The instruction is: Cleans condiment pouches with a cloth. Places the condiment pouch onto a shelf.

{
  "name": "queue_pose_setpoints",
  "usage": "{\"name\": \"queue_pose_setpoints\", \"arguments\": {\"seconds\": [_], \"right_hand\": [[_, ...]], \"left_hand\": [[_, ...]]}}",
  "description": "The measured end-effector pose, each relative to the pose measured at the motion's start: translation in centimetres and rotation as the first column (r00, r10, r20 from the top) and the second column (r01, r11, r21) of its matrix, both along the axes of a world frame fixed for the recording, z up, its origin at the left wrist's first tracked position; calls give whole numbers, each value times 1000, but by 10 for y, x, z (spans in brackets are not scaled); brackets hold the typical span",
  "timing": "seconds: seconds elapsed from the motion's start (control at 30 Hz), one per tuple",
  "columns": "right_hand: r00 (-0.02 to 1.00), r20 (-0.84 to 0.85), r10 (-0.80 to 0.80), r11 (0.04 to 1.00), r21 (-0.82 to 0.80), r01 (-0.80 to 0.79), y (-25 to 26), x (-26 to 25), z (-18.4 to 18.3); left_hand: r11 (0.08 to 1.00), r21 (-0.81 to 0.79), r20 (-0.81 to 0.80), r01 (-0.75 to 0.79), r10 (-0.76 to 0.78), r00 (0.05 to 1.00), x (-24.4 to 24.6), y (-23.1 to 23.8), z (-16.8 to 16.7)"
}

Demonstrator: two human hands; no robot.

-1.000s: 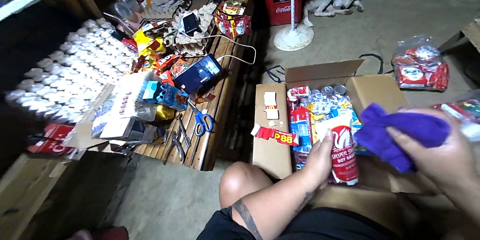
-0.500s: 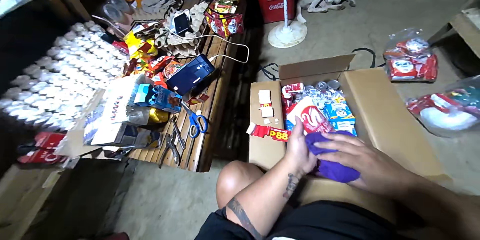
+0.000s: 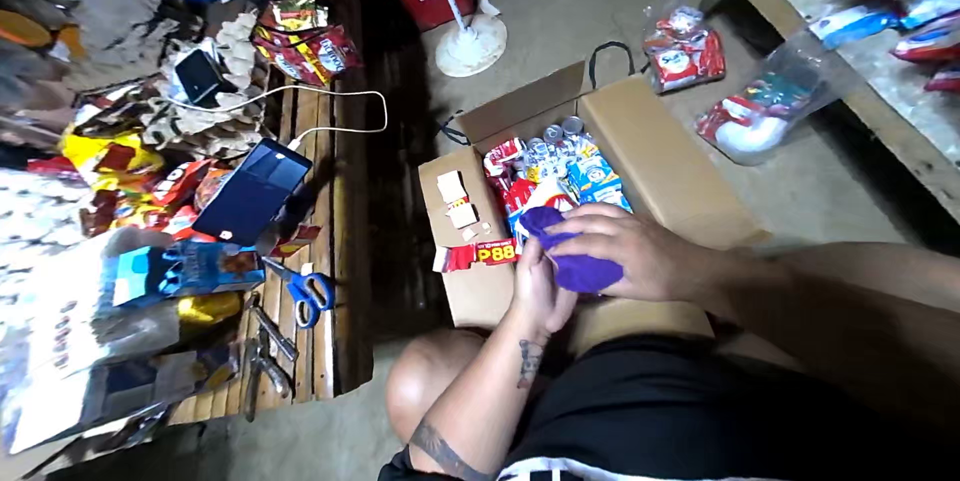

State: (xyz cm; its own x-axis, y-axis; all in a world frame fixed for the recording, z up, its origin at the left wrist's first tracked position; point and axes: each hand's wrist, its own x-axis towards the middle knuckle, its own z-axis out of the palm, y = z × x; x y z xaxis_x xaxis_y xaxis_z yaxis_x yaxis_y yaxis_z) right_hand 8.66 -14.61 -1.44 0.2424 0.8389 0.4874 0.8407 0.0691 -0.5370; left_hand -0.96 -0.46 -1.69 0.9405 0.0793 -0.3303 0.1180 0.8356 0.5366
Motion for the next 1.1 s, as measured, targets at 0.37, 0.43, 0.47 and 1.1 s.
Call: {"name": "queue_pose_setpoints", "arguments": {"seconds": [0.37, 0.43, 0.47, 1.1], "right_hand": [[971, 237, -16, 985, -163, 56, -4, -13, 2], [969, 246, -22, 970, -228, 80, -6, -11, 0], [972, 232, -25, 953, -290, 94, -8, -9, -1], [860, -400, -316, 935, -287, 210, -6, 7, 7]], "left_hand": [[958, -37, 48, -284, 286, 957, 15, 36, -1], [948, -24, 56, -316, 317, 947, 18, 41, -4], [944, -21, 54, -330, 331, 942, 19, 44, -5], [997, -75, 169, 2, 11, 986, 5, 8, -10]]}}
